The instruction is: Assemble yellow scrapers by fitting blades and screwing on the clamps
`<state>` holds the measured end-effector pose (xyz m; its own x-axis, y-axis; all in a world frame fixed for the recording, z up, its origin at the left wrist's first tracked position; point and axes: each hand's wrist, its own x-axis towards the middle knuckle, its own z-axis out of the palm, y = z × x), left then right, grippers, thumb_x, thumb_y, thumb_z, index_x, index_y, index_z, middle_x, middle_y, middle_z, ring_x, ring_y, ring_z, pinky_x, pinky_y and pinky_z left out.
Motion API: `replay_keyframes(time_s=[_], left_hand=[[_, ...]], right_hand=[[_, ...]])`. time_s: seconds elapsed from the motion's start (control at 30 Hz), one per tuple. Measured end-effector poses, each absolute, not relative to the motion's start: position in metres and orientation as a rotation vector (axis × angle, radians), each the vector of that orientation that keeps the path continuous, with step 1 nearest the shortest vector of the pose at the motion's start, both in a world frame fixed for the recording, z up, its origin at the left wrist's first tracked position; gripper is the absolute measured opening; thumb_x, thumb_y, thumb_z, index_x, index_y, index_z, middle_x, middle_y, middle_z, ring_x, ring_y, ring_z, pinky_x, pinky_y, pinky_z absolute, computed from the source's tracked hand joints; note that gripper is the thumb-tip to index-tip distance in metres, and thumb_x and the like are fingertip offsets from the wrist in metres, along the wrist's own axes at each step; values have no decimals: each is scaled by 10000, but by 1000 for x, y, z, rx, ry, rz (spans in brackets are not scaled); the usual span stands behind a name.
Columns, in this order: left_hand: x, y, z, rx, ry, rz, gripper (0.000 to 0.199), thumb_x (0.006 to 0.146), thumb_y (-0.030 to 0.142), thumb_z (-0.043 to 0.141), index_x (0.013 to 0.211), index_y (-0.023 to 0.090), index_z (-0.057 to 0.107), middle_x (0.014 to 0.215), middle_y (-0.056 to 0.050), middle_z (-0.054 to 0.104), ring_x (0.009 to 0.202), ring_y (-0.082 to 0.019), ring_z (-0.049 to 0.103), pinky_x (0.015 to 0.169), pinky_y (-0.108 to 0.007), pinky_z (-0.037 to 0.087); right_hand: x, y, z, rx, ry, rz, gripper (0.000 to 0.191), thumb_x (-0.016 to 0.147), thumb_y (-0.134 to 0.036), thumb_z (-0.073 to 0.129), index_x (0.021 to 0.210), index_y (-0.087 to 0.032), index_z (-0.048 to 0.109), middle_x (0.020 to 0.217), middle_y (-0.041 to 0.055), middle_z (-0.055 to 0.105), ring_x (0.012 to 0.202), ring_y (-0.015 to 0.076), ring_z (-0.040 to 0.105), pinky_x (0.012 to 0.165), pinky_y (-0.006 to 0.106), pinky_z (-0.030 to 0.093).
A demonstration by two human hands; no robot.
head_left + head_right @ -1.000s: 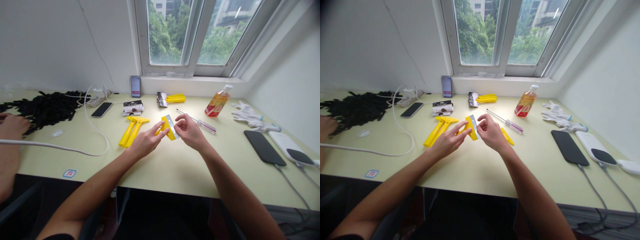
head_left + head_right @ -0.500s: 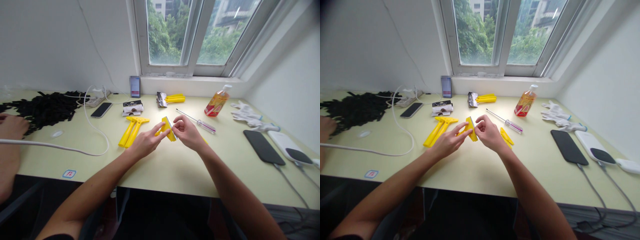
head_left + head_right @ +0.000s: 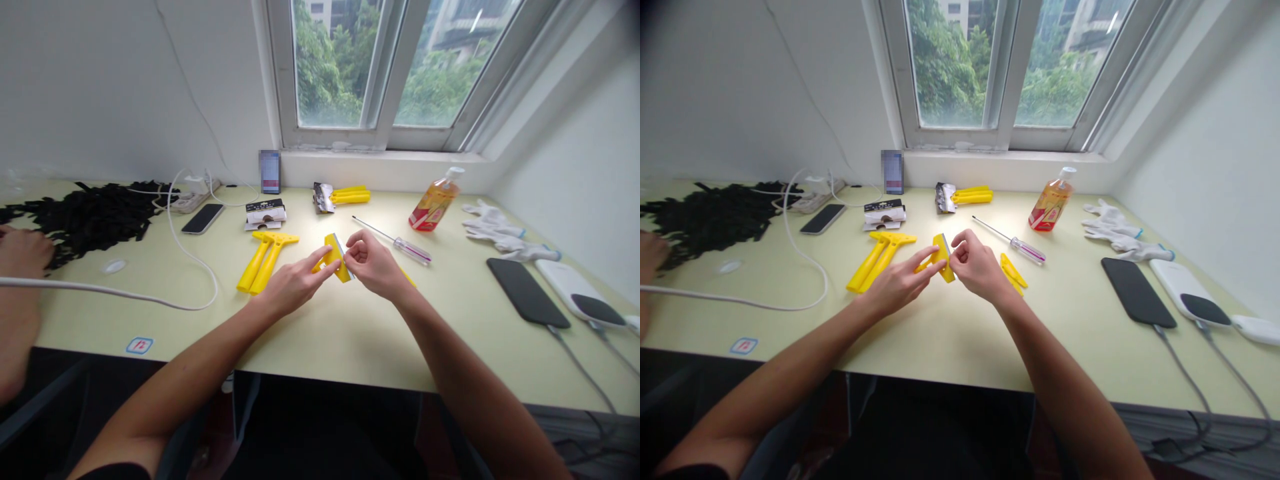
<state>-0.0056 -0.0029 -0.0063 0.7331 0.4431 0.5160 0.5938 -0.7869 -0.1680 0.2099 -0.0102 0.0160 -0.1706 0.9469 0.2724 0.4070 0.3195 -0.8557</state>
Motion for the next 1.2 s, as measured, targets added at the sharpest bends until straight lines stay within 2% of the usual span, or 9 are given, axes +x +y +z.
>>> replay_keyframes(time_s=[0.23, 0.43, 0.63, 0.97, 1.1, 1.2], left_hand=[[-5, -5, -4, -2616, -830, -630, 426, 935, 147, 460, 1347, 234, 519, 1438, -142, 495, 911, -193, 699, 647, -280, 594], [-4, -6, -2, -2604, -854, -608, 432, 928, 145, 465, 1343, 249, 522, 1507, -154, 421, 891, -199, 701, 614, -281, 576], [-4, -6, -3, -2592, -865, -581, 438, 919, 150, 491, 1343, 250, 530, 1491, -158, 448, 798, -181, 715, 614, -280, 564], [-3, -8, -2, -2605, -859, -621, 380, 929, 159, 484, 1298, 218, 552, 1449, -167, 497, 881, -206, 719, 625, -278, 576], [-5, -4, -1, -2619, -905, -732, 359, 921, 155, 498, 1274, 207, 547, 1446, -162, 502, 909, -215, 712, 648, -291, 583], [-7, 1, 1, -2621, -957, -1052, 373, 906, 141, 518, 1270, 218, 531, 1409, -137, 544, 986, -212, 689, 772, -324, 583]], right_hand=[[211, -12, 20, -1225, -1753, 779, 204, 804, -265, 564, 946, -248, 419, 677, -47, 574, 583, 128, 544, 527, 246, 410], [211, -13, 22, -1221, -1757, 783, 197, 820, -270, 559, 953, -251, 414, 691, -42, 581, 595, 131, 550, 532, 247, 406], [212, -11, 19, -1196, -1742, 783, 191, 829, -281, 569, 944, -250, 420, 681, -48, 571, 588, 127, 540, 524, 244, 393], [212, -7, 18, -1178, -1654, 907, 218, 817, -284, 595, 944, -246, 421, 696, -47, 592, 583, 124, 557, 496, 234, 408], [211, 0, 20, -1107, -1543, 999, 246, 817, -340, 621, 935, -230, 435, 662, -50, 591, 567, 121, 569, 527, 247, 449], [216, 12, 17, -1163, -1575, 921, 210, 856, -371, 580, 955, -214, 483, 677, -31, 608, 571, 120, 575, 554, 257, 465]])
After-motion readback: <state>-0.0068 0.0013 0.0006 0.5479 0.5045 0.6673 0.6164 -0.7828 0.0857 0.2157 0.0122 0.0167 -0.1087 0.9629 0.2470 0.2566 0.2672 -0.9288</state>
